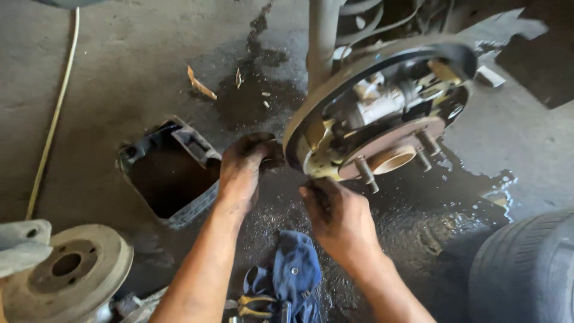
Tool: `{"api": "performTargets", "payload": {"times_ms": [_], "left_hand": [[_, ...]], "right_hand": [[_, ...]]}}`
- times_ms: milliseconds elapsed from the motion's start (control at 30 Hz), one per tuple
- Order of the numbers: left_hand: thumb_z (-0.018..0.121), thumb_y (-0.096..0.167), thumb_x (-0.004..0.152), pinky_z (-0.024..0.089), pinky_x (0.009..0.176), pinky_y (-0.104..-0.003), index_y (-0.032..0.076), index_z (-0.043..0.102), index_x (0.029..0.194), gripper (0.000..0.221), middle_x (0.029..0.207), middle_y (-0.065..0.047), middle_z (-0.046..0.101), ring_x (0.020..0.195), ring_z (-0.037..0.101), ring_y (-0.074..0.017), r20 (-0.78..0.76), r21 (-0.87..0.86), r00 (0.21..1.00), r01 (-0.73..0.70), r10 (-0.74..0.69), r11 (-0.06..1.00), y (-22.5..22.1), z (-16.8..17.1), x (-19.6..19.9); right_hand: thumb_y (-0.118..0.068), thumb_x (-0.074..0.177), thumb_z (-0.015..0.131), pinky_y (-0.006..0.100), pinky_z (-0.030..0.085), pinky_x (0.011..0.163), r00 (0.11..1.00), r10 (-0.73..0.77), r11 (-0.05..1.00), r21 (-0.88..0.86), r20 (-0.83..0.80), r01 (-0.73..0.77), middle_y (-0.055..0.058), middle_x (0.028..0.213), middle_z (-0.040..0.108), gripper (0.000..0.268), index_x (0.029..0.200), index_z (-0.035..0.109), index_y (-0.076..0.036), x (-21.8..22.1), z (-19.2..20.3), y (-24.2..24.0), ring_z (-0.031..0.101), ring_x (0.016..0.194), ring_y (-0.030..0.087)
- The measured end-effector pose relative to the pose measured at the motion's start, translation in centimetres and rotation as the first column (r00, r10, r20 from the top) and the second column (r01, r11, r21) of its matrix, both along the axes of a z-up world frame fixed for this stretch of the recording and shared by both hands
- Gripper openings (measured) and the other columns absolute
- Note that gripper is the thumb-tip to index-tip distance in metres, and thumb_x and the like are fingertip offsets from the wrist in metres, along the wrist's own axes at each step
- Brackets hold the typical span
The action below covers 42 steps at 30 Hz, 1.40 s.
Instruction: Replace the brake shoes and springs on a vehicle's drum brake assembly.
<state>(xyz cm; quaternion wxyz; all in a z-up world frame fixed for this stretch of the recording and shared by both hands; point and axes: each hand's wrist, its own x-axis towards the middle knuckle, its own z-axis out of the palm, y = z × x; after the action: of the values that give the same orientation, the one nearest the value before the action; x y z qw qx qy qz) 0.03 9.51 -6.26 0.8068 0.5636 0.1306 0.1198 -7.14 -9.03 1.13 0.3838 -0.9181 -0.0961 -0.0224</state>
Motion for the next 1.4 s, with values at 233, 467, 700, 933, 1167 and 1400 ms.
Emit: {"api": "performTargets", "payload": {"times_ms": [233,467,700,933,1167,1400], "left_hand": [[0.066,0.000,0.088,0.044,0.062,-0.027,-0.002,0.076,0.104,0.019,0.086,-0.009,0.072,0.069,0.057,-0.0147,0.135,-0.058,0.982,0.142,-0.134,0.988,-1.7,2.5,0.7],[0.060,0.000,0.095,0.046,0.065,-0.028,-0.005,0.070,0.101,0.013,0.092,-0.014,0.070,0.074,0.056,-0.0184,0.195,-0.051,0.946,0.274,-0.260,0.960,-2.9,3.7,0.8],[0.065,0.000,0.090,0.041,0.062,-0.028,-0.005,0.071,0.100,0.013,0.087,-0.012,0.068,0.071,0.053,-0.0171,0.007,-0.127,0.970,0.241,-0.242,0.962,-2.4,4.2,0.9],[0.067,0.000,0.091,0.049,0.066,-0.029,-0.004,0.071,0.100,0.011,0.091,-0.014,0.070,0.075,0.060,-0.0189,0.079,-0.153,0.962,0.270,-0.261,0.951,-2.4,3.9,0.6],[0.069,-0.004,0.089,0.057,0.069,-0.029,-0.005,0.071,0.097,0.009,0.090,-0.015,0.070,0.075,0.064,-0.0198,0.140,-0.215,0.960,0.270,-0.244,0.939,-2.3,2.3,0.9],[0.065,-0.002,0.092,0.039,0.058,-0.026,-0.006,0.070,0.099,0.010,0.083,-0.010,0.065,0.067,0.050,-0.0127,0.078,-0.197,0.972,0.235,-0.224,0.952,-2.6,2.5,1.1]], "right_hand": [[-0.015,0.105,0.052,0.036,0.048,0.059,0.736,0.270,0.324,0.779,-0.620,0.537,0.019,0.092,0.066,0.023,0.110,0.063,0.005,-1.1,0.5,1.8,0.058,0.067,0.024],[-0.026,0.090,0.070,0.030,0.045,0.048,0.947,-0.191,0.977,0.040,-0.258,0.208,0.001,0.064,0.076,0.014,0.093,0.077,-0.014,-2.7,1.5,0.2,0.056,0.046,0.015],[-0.013,0.080,0.076,0.038,0.052,0.043,0.890,-0.063,0.984,-0.119,0.451,0.130,0.006,0.082,0.079,0.029,0.109,0.076,-0.012,-1.2,6.6,-2.3,0.069,0.050,0.024],[-0.008,0.088,0.074,0.028,0.051,0.049,0.382,0.721,0.639,-0.768,0.578,-0.043,0.008,0.123,0.074,0.031,0.115,0.079,-0.022,5.0,14.7,-4.6,0.065,0.081,0.018],[-0.026,0.088,0.074,0.034,0.062,0.097,0.175,0.907,0.392,-0.920,0.384,-0.010,-0.008,0.126,0.072,0.028,0.115,0.068,-0.029,9.2,12.9,-3.8,0.071,0.111,0.018],[-0.029,0.089,0.077,0.036,0.063,0.095,0.065,0.904,0.423,-0.906,0.423,0.014,-0.011,0.113,0.075,0.018,0.107,0.074,-0.026,9.3,12.0,-3.5,0.069,0.099,0.016]]}}
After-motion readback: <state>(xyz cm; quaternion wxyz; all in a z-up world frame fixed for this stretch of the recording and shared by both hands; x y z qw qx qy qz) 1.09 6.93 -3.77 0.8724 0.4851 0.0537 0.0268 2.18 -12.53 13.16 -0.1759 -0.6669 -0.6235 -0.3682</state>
